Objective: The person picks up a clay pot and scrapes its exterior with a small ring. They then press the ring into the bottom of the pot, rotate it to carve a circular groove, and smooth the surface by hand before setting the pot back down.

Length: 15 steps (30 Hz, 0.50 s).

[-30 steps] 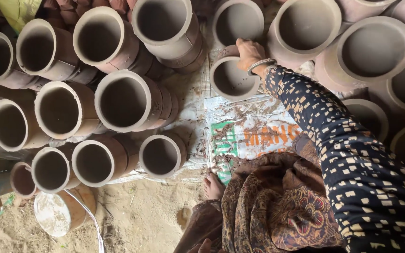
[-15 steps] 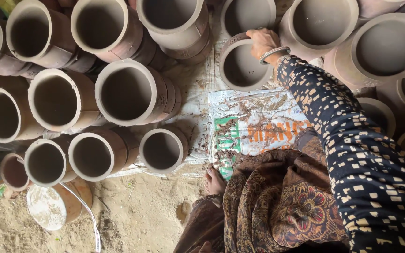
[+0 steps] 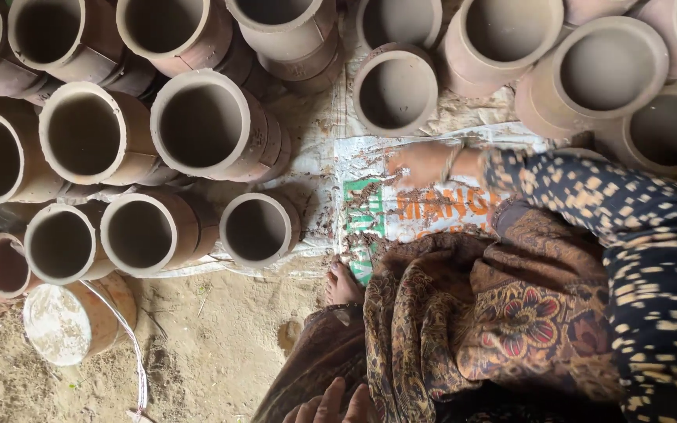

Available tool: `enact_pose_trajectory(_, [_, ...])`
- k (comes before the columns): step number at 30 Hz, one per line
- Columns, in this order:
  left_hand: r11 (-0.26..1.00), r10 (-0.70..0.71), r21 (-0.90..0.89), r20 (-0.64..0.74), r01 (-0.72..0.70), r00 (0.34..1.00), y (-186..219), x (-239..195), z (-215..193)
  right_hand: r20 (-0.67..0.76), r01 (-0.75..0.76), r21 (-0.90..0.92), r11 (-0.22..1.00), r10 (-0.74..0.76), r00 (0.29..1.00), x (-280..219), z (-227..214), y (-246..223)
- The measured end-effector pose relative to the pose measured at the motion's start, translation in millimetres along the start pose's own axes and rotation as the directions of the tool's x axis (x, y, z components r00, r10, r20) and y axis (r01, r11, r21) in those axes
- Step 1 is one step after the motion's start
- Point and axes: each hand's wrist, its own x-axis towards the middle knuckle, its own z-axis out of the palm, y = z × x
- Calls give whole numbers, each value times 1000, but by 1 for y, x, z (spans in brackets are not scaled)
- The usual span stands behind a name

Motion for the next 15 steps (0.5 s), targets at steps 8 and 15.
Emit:
enact_pose_trajectory(8, [963, 72, -267, 181, -21, 981, 2, 218, -181, 352, 219, 11, 976, -209, 913, -83, 105, -10])
enact_pose_trajectory(15, [892, 71, -450, 249, 51, 966, -1, 230, -211, 120, 210, 250, 945, -246, 962, -102, 127, -15])
